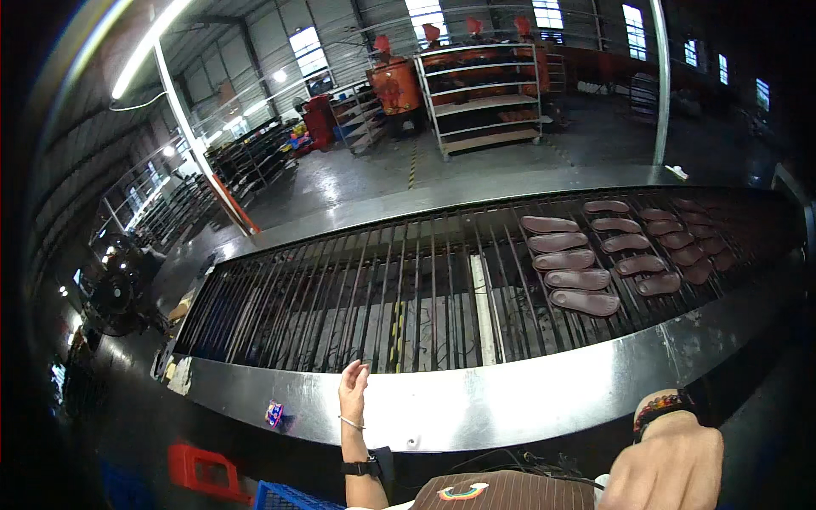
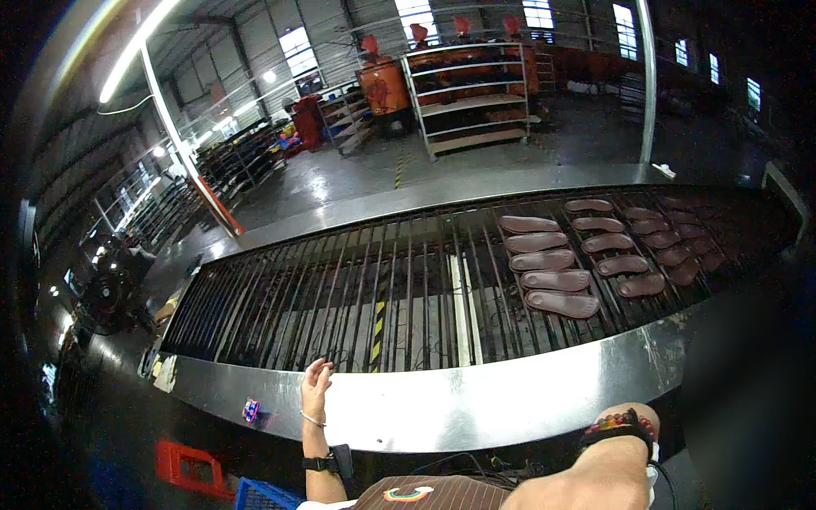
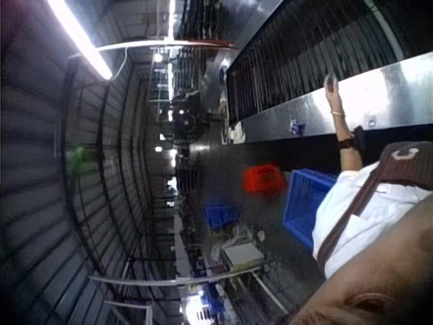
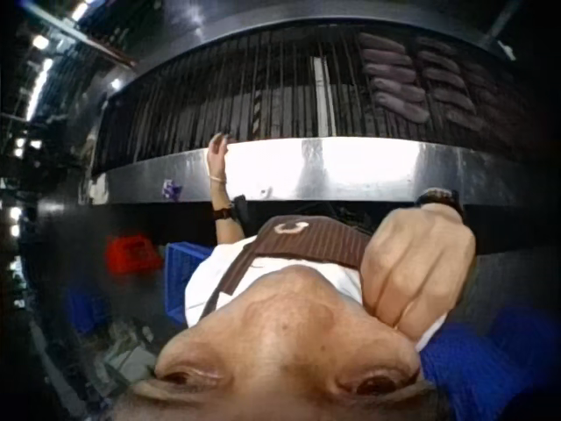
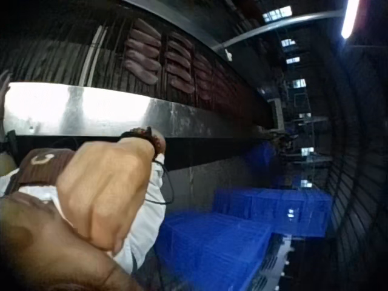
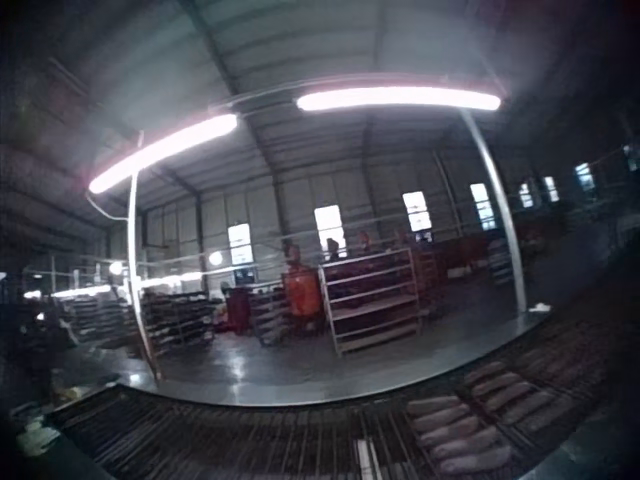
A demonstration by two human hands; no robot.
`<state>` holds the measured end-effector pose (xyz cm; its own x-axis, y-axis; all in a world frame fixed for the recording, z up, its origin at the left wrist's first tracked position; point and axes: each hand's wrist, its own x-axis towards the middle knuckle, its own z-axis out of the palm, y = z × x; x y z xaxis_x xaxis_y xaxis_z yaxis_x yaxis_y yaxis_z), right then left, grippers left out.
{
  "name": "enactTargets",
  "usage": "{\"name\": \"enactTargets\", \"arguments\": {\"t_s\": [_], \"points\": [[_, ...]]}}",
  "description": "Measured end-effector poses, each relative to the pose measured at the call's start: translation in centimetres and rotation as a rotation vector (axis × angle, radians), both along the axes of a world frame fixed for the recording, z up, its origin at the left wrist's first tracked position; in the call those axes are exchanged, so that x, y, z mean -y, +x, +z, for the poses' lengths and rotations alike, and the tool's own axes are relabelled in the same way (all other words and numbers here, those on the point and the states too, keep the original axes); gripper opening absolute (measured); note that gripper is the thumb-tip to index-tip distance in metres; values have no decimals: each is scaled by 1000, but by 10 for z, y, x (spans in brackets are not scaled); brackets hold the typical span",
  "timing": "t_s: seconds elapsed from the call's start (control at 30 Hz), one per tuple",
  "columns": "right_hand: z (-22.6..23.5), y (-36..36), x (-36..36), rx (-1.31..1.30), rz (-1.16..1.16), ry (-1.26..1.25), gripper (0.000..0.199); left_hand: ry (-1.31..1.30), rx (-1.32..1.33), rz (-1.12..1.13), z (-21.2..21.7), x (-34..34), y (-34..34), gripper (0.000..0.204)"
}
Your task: Collect insoles from a conveyor belt and place them into a blue storage basket.
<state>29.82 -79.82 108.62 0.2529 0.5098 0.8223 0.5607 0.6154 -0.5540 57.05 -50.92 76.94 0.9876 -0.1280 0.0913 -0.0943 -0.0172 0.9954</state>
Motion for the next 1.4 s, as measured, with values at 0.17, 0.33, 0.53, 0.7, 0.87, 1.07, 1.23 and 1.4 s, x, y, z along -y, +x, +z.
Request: {"name": "enactTargets", "arguments": {"t_s": [0.17, 0.33, 0.53, 0.7, 0.87, 1.07, 1.23, 1.4], "points": [[10, -16, -19, 141, -202, -318, 20, -101, -10, -253, 2, 78, 51, 32], [1, -25, -20, 103, -546, -648, 14, -151, -33, -466, 14, 162, 66, 30], [-18, -41, 7, -14, -715, -877, 26, -160, -21, -565, 44, 201, 68, 31], [-42, -54, 80, -98, -839, -782, 35, -223, 50, -449, 79, 215, 76, 33], [-70, -46, 195, -512, -1118, -652, 34, -307, 9, -395, 74, 261, 85, 38], [-134, -62, 327, -922, -1582, -200, 30, -367, -343, -542, -20, 377, 66, 46], [-202, -83, 416, -1092, -1596, -46, 28, -131, -697, -583, -116, 436, 31, 37], [-324, -66, 512, -1393, -1433, 880, 23, -33, -995, -548, -169, 461, 2, 38]]}}
